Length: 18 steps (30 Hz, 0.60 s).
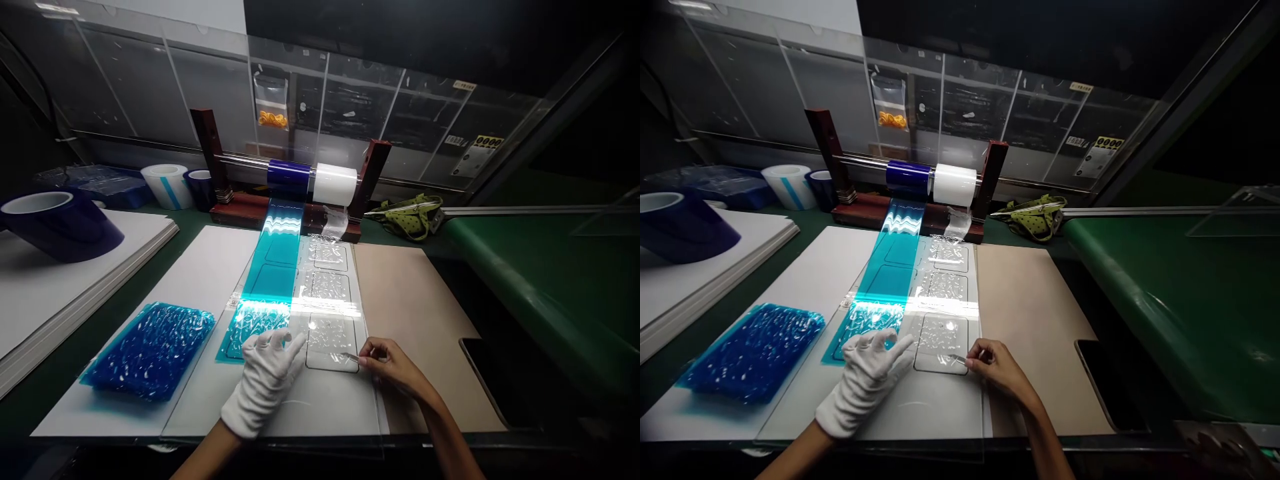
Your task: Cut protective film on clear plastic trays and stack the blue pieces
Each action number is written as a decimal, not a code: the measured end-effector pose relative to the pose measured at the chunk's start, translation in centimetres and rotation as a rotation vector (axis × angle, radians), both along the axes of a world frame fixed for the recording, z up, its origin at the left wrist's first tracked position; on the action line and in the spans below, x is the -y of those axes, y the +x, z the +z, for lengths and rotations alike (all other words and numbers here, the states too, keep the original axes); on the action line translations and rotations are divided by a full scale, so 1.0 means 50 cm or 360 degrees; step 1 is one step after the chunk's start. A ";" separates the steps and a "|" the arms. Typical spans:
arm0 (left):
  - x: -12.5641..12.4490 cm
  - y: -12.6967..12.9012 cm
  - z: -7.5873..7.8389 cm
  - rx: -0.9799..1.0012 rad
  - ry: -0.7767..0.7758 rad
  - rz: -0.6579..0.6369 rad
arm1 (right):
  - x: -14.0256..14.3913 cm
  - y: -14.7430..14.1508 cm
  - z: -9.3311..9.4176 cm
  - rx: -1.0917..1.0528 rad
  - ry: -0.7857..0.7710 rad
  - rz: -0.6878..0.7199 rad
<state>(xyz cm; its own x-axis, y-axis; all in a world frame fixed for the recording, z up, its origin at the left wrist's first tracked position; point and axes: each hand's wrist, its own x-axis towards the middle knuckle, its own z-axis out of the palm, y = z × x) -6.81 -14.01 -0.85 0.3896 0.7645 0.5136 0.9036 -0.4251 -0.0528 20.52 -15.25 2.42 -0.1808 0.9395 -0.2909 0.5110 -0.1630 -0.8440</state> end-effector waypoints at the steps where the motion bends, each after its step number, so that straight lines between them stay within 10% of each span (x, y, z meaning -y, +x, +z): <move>1: -0.006 0.000 -0.001 -0.0016 0.0051 -0.0024 | 0.000 0.000 0.001 -0.0035 -0.0018 -0.0004; 11: -0.005 -0.022 0.032 -0.0071 0.0358 -0.0170 | 0.016 0.029 -0.010 -0.0182 -0.0034 -0.0164; 18: -0.033 -0.059 0.107 0.0247 0.0071 -0.0022 | 0.033 0.058 0.008 -0.0080 0.0092 -0.0343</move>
